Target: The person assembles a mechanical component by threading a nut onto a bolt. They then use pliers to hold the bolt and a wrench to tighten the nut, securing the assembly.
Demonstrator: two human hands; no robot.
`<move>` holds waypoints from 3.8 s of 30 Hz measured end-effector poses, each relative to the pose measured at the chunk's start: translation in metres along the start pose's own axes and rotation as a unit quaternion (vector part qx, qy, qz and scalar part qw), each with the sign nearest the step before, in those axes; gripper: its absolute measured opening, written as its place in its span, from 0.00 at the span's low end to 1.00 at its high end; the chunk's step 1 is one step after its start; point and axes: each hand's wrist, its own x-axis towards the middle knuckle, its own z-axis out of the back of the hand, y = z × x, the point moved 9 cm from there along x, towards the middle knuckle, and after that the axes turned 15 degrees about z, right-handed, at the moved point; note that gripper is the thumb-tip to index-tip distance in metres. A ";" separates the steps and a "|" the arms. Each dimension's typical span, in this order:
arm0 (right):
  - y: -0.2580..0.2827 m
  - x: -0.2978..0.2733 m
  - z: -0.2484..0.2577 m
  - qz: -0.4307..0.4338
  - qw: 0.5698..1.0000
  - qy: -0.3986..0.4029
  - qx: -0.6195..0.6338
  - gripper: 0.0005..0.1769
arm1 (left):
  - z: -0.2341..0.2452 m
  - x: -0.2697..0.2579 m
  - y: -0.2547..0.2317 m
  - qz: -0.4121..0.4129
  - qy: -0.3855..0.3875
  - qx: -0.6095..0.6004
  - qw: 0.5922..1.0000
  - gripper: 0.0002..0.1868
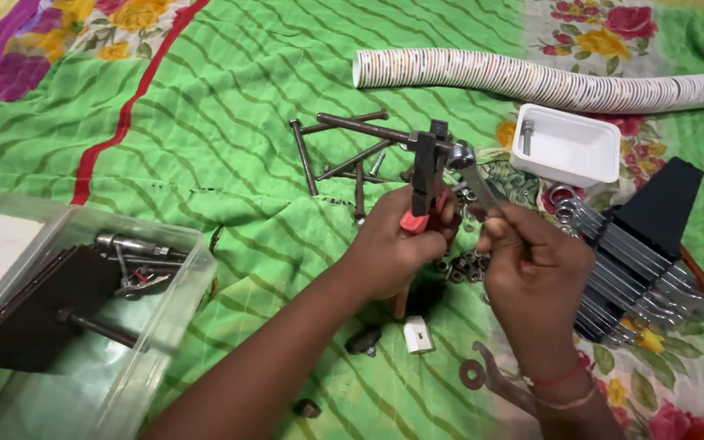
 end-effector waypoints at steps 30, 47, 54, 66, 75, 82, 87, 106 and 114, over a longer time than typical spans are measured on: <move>0.028 0.023 0.049 0.263 0.890 0.069 -0.365 0.14 | -0.007 -0.004 0.029 0.301 0.142 -0.026 0.943 0.06; -0.111 0.001 0.067 -0.242 0.962 0.114 0.047 0.13 | 0.027 0.014 0.033 0.193 -0.043 -0.040 0.979 0.09; -0.107 0.013 0.118 -0.205 0.978 0.044 0.010 0.15 | 0.028 0.017 0.035 0.194 -0.040 -0.041 0.979 0.10; -0.119 0.002 0.070 -0.195 0.963 0.187 -0.008 0.14 | 0.011 0.010 0.029 0.202 -0.020 0.049 0.978 0.10; -0.130 -0.002 0.078 -0.216 0.964 0.154 -0.011 0.16 | 0.005 0.013 0.023 0.127 0.000 0.137 0.982 0.09; -0.132 -0.002 0.081 -0.219 0.963 0.156 -0.034 0.16 | 0.000 0.009 0.015 0.151 -0.010 0.123 0.981 0.23; -0.118 0.000 0.059 -0.237 0.958 0.140 0.078 0.16 | -0.016 -0.003 0.004 0.182 0.062 0.173 0.966 0.20; -0.042 -0.022 -0.006 -0.117 0.820 0.430 0.360 0.29 | -0.055 -0.037 0.013 0.297 0.214 0.421 0.830 0.19; -0.070 -0.017 -0.018 -0.274 0.861 0.274 0.329 0.17 | -0.046 -0.023 0.025 0.253 0.153 0.391 0.872 0.20</move>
